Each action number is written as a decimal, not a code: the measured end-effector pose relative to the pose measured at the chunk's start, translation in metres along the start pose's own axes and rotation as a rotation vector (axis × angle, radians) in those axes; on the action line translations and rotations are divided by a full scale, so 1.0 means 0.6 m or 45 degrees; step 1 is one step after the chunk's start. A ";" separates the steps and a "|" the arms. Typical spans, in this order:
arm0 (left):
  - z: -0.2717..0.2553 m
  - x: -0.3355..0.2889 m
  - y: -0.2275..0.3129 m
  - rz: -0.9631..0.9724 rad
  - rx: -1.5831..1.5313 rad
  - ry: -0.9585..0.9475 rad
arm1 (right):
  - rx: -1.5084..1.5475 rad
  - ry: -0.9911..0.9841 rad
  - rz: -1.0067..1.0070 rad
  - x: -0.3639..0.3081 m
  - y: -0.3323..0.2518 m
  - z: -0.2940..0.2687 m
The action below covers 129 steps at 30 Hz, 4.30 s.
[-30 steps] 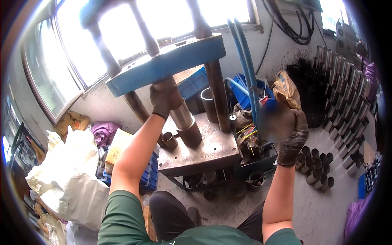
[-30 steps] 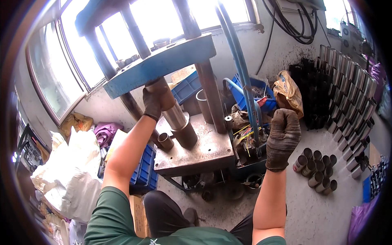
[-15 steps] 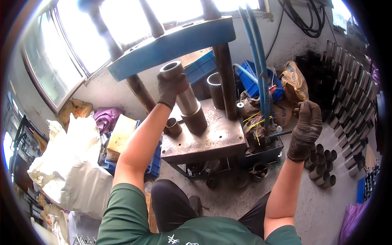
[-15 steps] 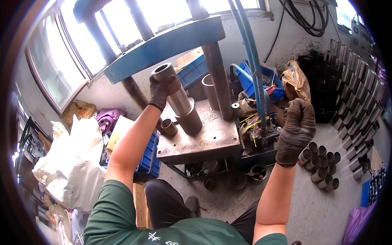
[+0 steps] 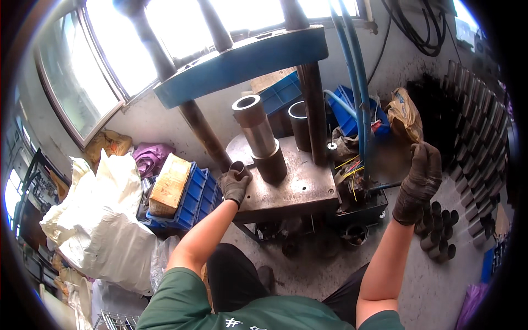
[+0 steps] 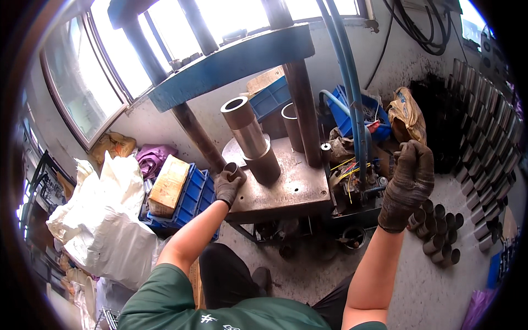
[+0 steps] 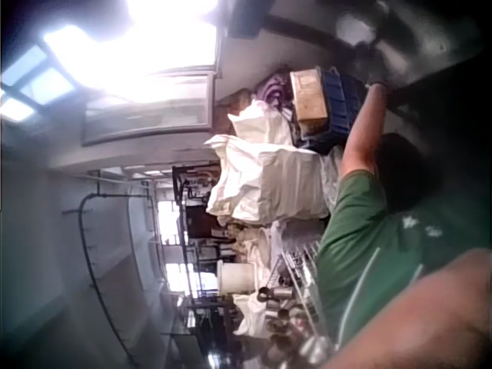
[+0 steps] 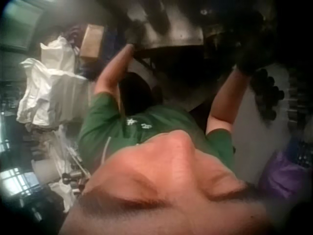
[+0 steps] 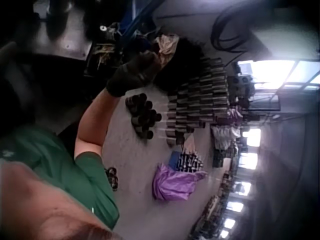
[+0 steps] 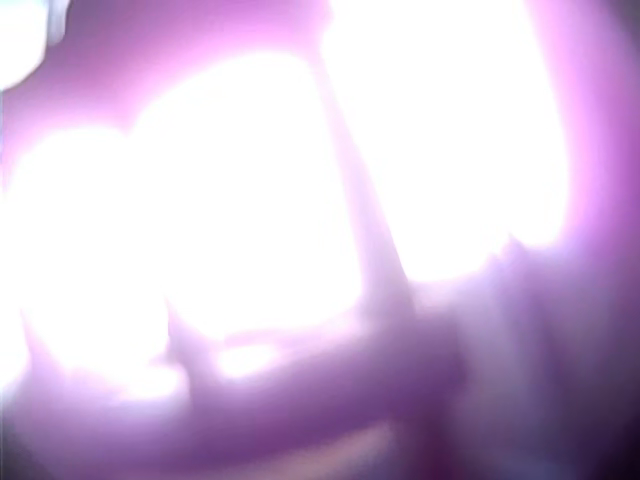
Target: The person disassembles motor components by pressing stators out of metal cylindrical casings with a hydraulic press machine. They pull the separated stators and casings apart by hand, sort them onto the floor, and fetch more casings from a wire basket.
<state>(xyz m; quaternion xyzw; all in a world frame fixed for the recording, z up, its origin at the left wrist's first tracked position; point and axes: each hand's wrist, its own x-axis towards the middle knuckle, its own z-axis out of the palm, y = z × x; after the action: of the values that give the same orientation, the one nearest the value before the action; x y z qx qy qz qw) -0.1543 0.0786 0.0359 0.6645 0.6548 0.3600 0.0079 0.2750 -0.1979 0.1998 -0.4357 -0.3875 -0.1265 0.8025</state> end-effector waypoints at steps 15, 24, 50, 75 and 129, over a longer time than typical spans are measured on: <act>-0.175 0.131 0.130 0.155 -2.305 -0.034 | -0.128 -0.024 -0.087 0.023 0.008 0.030; -0.196 0.224 0.314 0.422 -1.869 0.234 | -0.150 -0.079 0.012 0.021 0.014 0.022; -0.190 0.214 0.341 0.105 -0.580 0.010 | -1.015 -2.340 0.118 -0.072 -0.177 -0.183; -0.230 0.199 0.357 0.004 -0.471 -0.200 | -1.027 -1.772 0.276 -0.154 -0.205 -0.200; -0.090 0.197 0.267 0.139 -0.731 -0.090 | -0.838 -1.704 0.043 -0.141 -0.188 -0.207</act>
<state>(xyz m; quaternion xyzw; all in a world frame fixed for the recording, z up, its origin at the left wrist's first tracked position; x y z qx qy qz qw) -0.0560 0.1344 0.2081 0.6815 0.4886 0.5072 0.1989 0.2213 -0.3746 0.1658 -0.6432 -0.7286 0.0686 0.2252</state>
